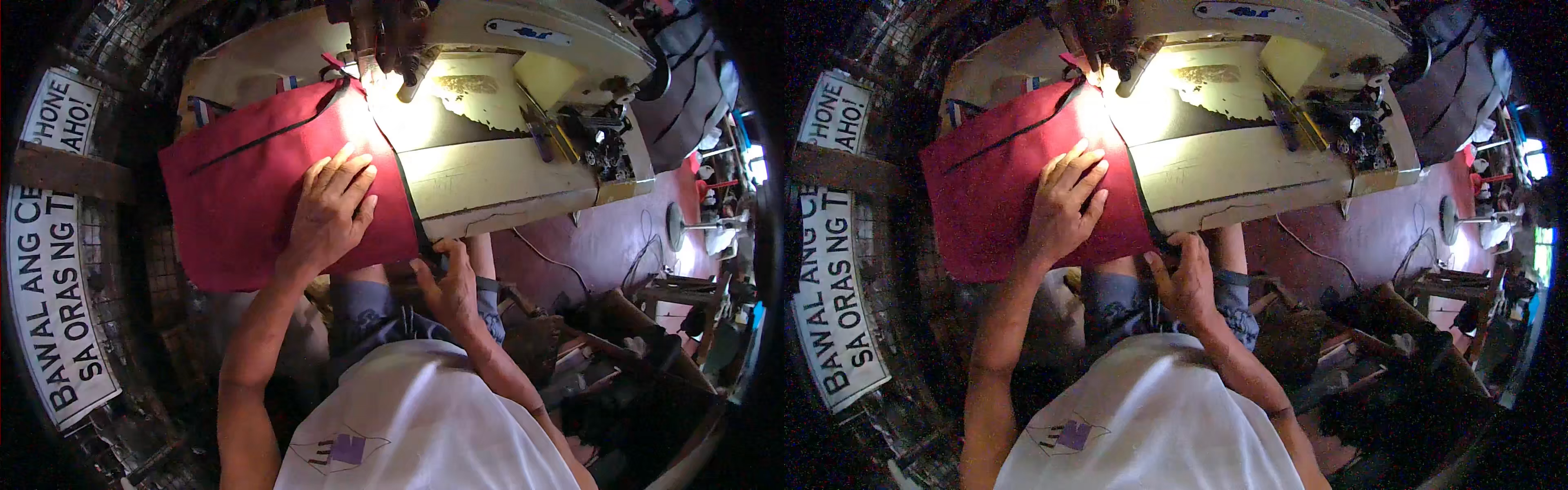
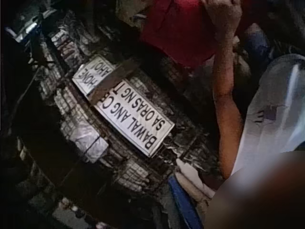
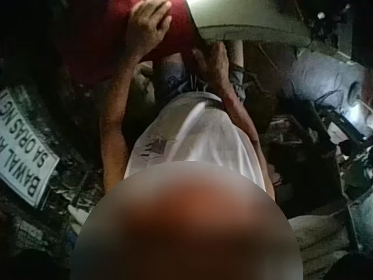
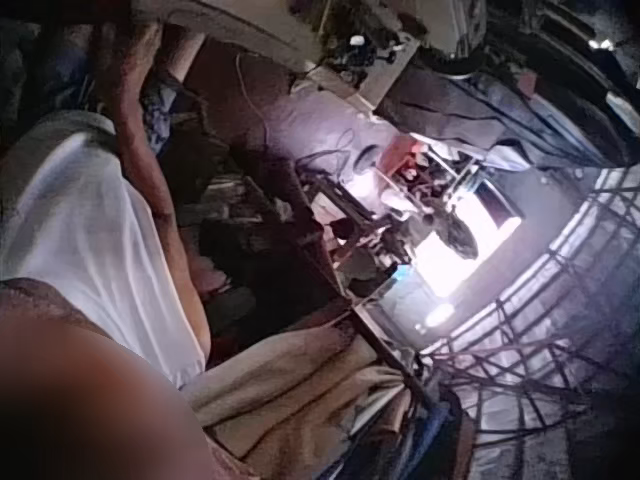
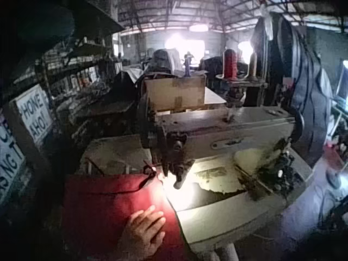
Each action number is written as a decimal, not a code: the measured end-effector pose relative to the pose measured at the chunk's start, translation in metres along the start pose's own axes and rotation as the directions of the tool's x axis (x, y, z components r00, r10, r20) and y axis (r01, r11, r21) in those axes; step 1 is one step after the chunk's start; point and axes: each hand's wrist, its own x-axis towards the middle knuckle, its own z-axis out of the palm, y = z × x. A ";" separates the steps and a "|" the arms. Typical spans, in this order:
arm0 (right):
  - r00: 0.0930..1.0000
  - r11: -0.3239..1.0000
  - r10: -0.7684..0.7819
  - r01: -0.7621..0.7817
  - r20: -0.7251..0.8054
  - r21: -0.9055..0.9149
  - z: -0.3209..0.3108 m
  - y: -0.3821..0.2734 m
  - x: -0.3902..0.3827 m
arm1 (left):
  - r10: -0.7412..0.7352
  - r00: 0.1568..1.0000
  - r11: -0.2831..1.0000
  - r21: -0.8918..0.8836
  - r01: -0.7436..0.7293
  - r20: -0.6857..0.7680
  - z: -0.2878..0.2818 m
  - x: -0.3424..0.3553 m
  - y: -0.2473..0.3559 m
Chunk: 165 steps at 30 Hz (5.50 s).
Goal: Sewing a black strap onto a pink fabric bag using an industrial sewing machine.
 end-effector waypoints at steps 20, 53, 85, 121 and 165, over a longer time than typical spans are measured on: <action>0.979 0.924 0.130 -0.177 0.157 0.338 -0.030 -0.025 0.044 | 0.052 0.994 0.996 0.066 -0.058 0.091 -0.006 -0.015 0.026; 0.957 0.910 -0.218 0.271 0.193 -0.314 -0.013 -0.015 0.072 | 0.150 0.986 0.988 0.038 -0.153 0.069 0.009 -0.040 0.027; 0.986 0.999 0.034 -0.039 0.164 0.027 -0.006 -0.035 0.071 | 0.128 0.977 0.988 0.068 -0.142 0.171 -0.003 -0.043 0.042; 0.961 0.969 -0.214 0.231 0.176 -0.082 -0.008 -0.020 0.044 | 0.139 0.990 0.990 0.011 -0.139 0.021 0.006 0.036 -0.012; 0.747 0.760 -0.492 0.619 0.447 -0.198 -0.018 -0.022 0.089 | 0.074 0.987 0.996 -0.058 -0.066 0.143 0.000 0.038 -0.030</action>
